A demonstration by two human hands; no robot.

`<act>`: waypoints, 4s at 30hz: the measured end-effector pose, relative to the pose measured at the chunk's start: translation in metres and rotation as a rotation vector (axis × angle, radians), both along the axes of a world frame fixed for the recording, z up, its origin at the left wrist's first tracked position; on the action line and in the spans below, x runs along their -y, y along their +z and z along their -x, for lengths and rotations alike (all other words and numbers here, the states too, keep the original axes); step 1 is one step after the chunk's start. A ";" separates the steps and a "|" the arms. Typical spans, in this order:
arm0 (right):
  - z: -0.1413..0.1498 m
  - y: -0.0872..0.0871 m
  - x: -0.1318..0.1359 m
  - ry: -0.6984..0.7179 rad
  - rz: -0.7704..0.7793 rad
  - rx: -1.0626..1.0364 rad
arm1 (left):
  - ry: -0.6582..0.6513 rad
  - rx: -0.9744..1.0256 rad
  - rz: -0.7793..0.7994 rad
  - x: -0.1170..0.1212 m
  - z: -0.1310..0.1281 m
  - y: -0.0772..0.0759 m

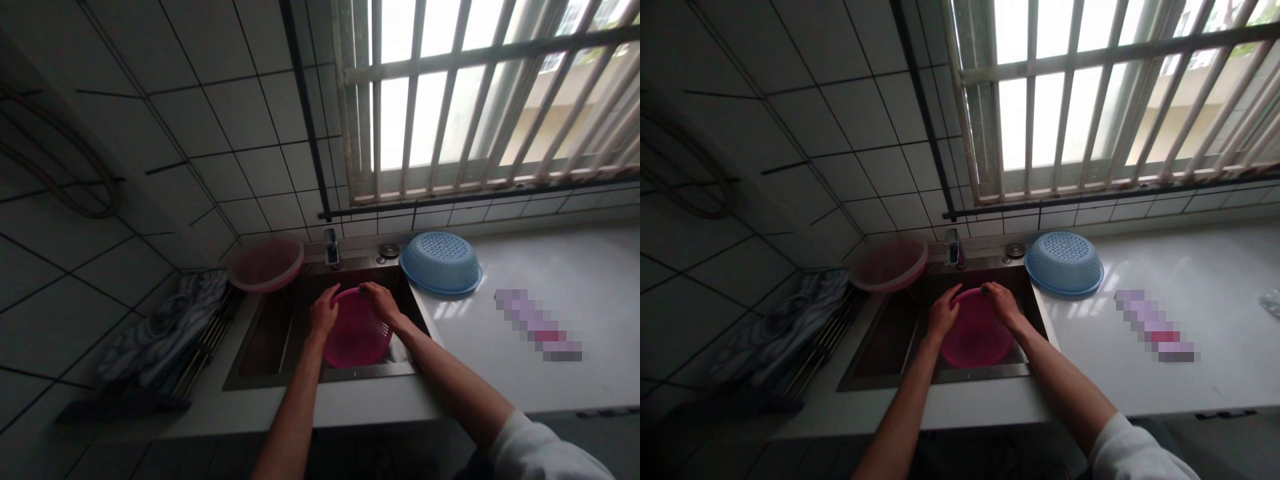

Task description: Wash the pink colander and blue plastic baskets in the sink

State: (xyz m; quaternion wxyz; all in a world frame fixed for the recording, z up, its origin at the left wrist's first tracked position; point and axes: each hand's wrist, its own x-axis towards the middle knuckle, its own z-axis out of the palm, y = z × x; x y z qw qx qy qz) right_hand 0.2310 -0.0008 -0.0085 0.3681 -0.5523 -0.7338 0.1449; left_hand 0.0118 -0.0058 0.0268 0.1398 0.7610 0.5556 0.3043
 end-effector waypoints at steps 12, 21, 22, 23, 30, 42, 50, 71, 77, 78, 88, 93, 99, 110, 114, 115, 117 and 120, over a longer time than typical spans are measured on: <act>-0.021 -0.019 -0.012 -0.246 0.106 -0.185 | 0.319 0.167 0.028 -0.004 0.018 0.000; 0.020 0.003 -0.001 0.082 -0.085 -0.082 | 0.154 0.120 0.078 0.007 -0.004 0.006; 0.016 0.003 -0.003 0.016 -0.091 -0.119 | 0.216 0.171 0.041 0.006 -0.001 0.007; 0.010 0.001 -0.005 -0.062 -0.077 -0.158 | 0.284 0.217 0.010 0.005 0.003 0.008; -0.013 -0.006 -0.008 -0.176 -0.002 -0.087 | 0.382 0.223 -0.057 0.002 0.012 0.004; -0.008 -0.006 -0.010 -0.217 -0.056 -0.252 | 0.373 0.274 -0.019 0.001 0.007 0.003; -0.022 -0.014 -0.015 -0.225 0.000 -0.235 | 0.323 0.160 -0.084 0.002 0.012 0.004; -0.017 -0.017 -0.016 -0.222 0.096 -0.277 | 0.422 0.186 0.043 -0.001 0.019 0.000; 0.007 -0.002 0.000 0.043 0.021 -0.184 | 0.106 0.044 0.154 -0.001 0.002 -0.003; 0.013 0.001 0.002 0.101 -0.001 -0.168 | 0.078 0.016 0.163 0.000 -0.001 -0.004; -0.031 -0.008 -0.016 -0.266 0.091 -0.289 | 0.341 0.288 0.060 -0.012 0.028 -0.014; -0.015 0.000 -0.007 -0.071 0.043 -0.263 | 0.193 0.166 0.058 -0.006 0.013 -0.010; 0.012 0.007 0.002 0.131 0.022 -0.231 | 0.108 0.027 0.140 0.000 0.001 -0.001; -0.008 -0.001 -0.002 -0.091 0.151 -0.123 | 0.329 0.080 0.147 -0.002 0.014 -0.003; 0.017 0.011 0.005 0.142 0.028 -0.079 | 0.149 -0.030 0.149 0.001 0.001 -0.004; 0.019 0.012 0.005 0.149 0.009 -0.086 | 0.151 -0.022 0.137 0.002 -0.001 -0.003; 0.015 0.011 0.002 0.056 0.015 -0.125 | 0.227 0.051 0.105 0.001 0.001 -0.003; -0.004 0.000 -0.007 -0.160 0.114 -0.162 | 0.365 0.228 0.078 -0.003 0.009 -0.002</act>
